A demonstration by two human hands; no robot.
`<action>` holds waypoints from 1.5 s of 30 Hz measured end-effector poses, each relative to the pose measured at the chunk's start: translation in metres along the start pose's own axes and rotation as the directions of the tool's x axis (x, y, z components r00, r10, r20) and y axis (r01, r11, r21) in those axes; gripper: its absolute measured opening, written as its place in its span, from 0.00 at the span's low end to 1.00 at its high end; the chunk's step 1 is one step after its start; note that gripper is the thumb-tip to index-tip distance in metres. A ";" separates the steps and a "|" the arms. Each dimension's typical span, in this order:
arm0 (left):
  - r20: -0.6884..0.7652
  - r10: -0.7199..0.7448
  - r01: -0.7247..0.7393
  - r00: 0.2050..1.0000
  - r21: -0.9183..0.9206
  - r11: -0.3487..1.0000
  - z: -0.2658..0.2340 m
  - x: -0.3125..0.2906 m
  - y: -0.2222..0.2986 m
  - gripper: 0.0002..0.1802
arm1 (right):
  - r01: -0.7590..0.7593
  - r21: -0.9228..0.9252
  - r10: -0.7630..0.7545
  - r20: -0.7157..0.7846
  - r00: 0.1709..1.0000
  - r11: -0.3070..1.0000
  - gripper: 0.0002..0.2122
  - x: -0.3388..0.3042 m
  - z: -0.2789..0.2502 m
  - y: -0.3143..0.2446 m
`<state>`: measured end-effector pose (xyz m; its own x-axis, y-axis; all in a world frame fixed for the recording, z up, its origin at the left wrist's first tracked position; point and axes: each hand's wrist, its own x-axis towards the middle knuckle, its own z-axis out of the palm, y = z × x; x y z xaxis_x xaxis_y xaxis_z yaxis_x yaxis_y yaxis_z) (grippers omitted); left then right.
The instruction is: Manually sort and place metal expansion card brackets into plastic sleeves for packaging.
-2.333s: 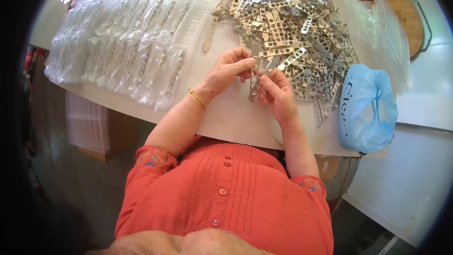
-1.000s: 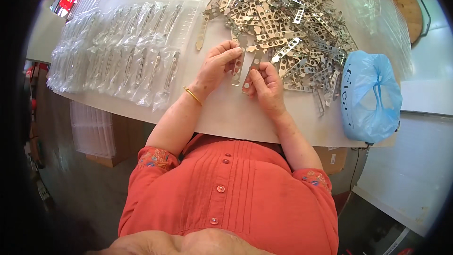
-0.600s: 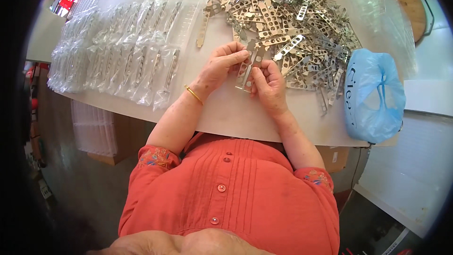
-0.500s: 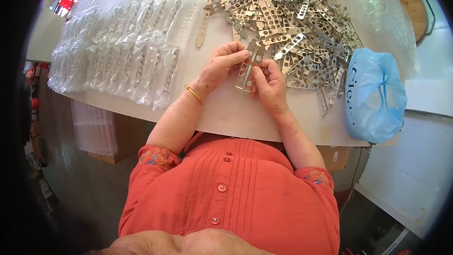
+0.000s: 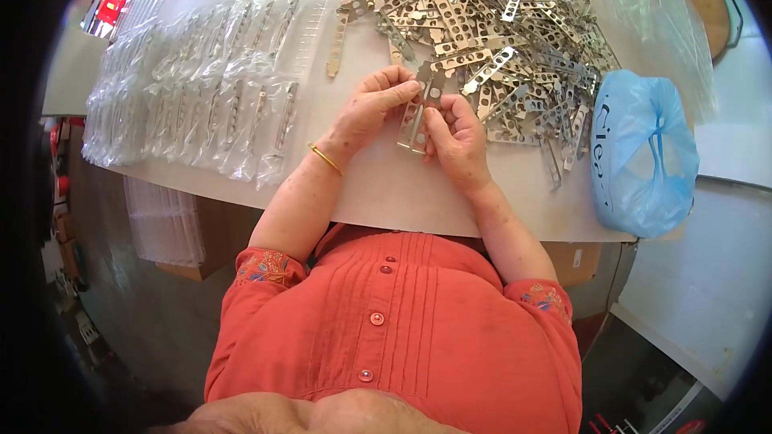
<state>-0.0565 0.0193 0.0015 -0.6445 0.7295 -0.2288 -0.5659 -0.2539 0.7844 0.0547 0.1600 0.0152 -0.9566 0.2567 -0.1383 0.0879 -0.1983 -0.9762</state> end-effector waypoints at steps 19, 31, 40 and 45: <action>-0.021 0.022 -0.020 1.000 0.065 0.998 0.004 -0.002 0.002 0.07 | 0.002 -0.024 -0.002 -0.006 1.000 1.000 0.05 0.001 0.000 0.002; -0.016 0.010 -0.009 1.000 0.087 0.996 0.005 -0.004 0.005 0.07 | 0.002 -0.010 -0.002 -0.006 1.000 1.000 0.04 0.002 0.000 0.003; -0.014 0.008 -0.007 1.000 0.081 0.997 0.005 -0.004 0.005 0.07 | 0.011 -0.026 -0.011 -0.007 1.000 1.000 0.05 0.002 -0.001 0.004; -0.032 0.029 -0.024 0.999 0.131 0.991 0.003 -0.004 0.003 0.07 | 0.006 -0.031 -0.006 -0.008 1.000 0.999 0.05 0.002 0.000 0.004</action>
<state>-0.0543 0.0179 0.0064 -0.6768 0.7010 -0.2246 -0.4780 -0.1865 0.8583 0.0535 0.1595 0.0107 -0.9549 0.2650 -0.1337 0.0911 -0.1671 -0.9817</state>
